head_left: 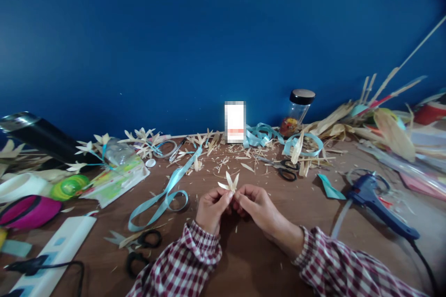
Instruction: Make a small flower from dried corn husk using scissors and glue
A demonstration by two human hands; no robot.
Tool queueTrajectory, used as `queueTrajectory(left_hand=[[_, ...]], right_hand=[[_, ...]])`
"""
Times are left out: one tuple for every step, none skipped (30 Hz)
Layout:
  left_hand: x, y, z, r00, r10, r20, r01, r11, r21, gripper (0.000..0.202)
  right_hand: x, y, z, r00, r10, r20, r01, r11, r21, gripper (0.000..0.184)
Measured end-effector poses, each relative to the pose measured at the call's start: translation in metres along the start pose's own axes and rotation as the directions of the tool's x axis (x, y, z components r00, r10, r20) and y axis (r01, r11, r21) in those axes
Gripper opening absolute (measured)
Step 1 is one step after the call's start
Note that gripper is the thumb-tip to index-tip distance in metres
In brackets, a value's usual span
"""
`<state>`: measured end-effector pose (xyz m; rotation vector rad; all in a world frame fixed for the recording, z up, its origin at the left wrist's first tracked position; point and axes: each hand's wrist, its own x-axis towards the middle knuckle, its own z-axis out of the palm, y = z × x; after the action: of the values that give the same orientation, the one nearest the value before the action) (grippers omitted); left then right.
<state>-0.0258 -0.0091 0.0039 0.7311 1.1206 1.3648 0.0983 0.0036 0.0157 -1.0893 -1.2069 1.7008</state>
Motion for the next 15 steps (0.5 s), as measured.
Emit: queueTrajectory(left_hand=[[0.0002,-0.0006,-0.0006,1.000,-0.006,0.004,0.006,1.000,-0.010,0.025],[0.0005,-0.0010,-0.0012,1.000,-0.012,0.011,0.012,1.000,-0.019,0.025],[0.0007,-0.0012,-0.0019,1.000,-0.016,0.019,0.017,1.000,-0.026,0.025],[0.0008,-0.0011,-0.0024,1.000,-0.017,0.026,0.018,0.999,-0.029,0.025],[0.0008,-0.0007,-0.0029,0.999,-0.018,0.033,0.019,0.999,-0.025,0.025],[0.0006,0.0000,-0.0031,0.999,-0.019,0.040,0.019,1.000,-0.015,0.025],[0.0004,0.0008,-0.0032,0.999,-0.020,0.044,0.020,1.000,0.000,0.025],[0.0001,0.0015,-0.0032,0.998,-0.025,0.049,0.024,1.000,0.017,0.025],[-0.0002,0.0020,-0.0031,0.998,-0.034,0.051,0.033,0.999,0.030,0.025],[-0.0004,0.0021,-0.0029,0.998,-0.043,0.047,0.041,0.999,0.034,0.025],[-0.0004,0.0018,-0.0027,0.998,-0.046,0.036,0.045,0.999,0.027,0.025],[-0.0002,0.0010,-0.0027,0.999,-0.046,0.023,0.045,0.999,0.012,0.024],[0.0002,-0.0001,-0.0027,0.999,-0.044,0.011,0.044,0.999,-0.007,0.024],[0.0009,-0.0015,-0.0030,0.999,-0.043,0.003,0.043,0.999,-0.029,0.024],[0.0016,-0.0029,-0.0034,0.999,-0.045,0.000,0.045,0.998,-0.048,0.024]], right_hand=[[-0.0005,-0.0002,0.0004,1.000,0.007,0.002,-0.007,1.000,0.001,0.024],[-0.0010,-0.0004,0.0008,1.000,0.014,0.002,-0.014,1.000,0.005,0.024],[-0.0014,-0.0005,0.0013,1.000,0.020,0.001,-0.020,1.000,0.009,0.024],[-0.0018,-0.0006,0.0018,1.000,0.024,-0.002,-0.024,1.000,0.014,0.024],[-0.0019,-0.0006,0.0022,1.000,0.026,-0.005,-0.026,1.000,0.018,0.025],[-0.0018,-0.0006,0.0025,1.000,0.028,-0.009,-0.027,0.999,0.021,0.026],[-0.0016,-0.0006,0.0025,0.999,0.029,-0.016,-0.029,0.999,0.023,0.027],[-0.0011,-0.0006,0.0023,0.999,0.030,-0.022,-0.030,0.999,0.024,0.028],[-0.0006,-0.0006,0.0021,0.999,0.030,-0.027,-0.029,0.999,0.025,0.029],[-0.0001,-0.0006,0.0017,0.999,0.029,-0.031,-0.028,0.999,0.027,0.029],[0.0004,-0.0005,0.0014,0.999,0.028,-0.034,-0.027,0.999,0.029,0.030],[0.0008,-0.0004,0.0011,0.999,0.026,-0.034,-0.025,0.999,0.033,0.029],[0.0009,-0.0003,0.0011,0.999,0.027,-0.032,-0.026,0.999,0.036,0.029],[0.0009,-0.0002,0.0013,0.999,0.032,-0.029,-0.031,0.999,0.039,0.029],[0.0006,-0.0001,0.0016,0.999,0.039,-0.027,-0.038,0.998,0.041,0.030]])
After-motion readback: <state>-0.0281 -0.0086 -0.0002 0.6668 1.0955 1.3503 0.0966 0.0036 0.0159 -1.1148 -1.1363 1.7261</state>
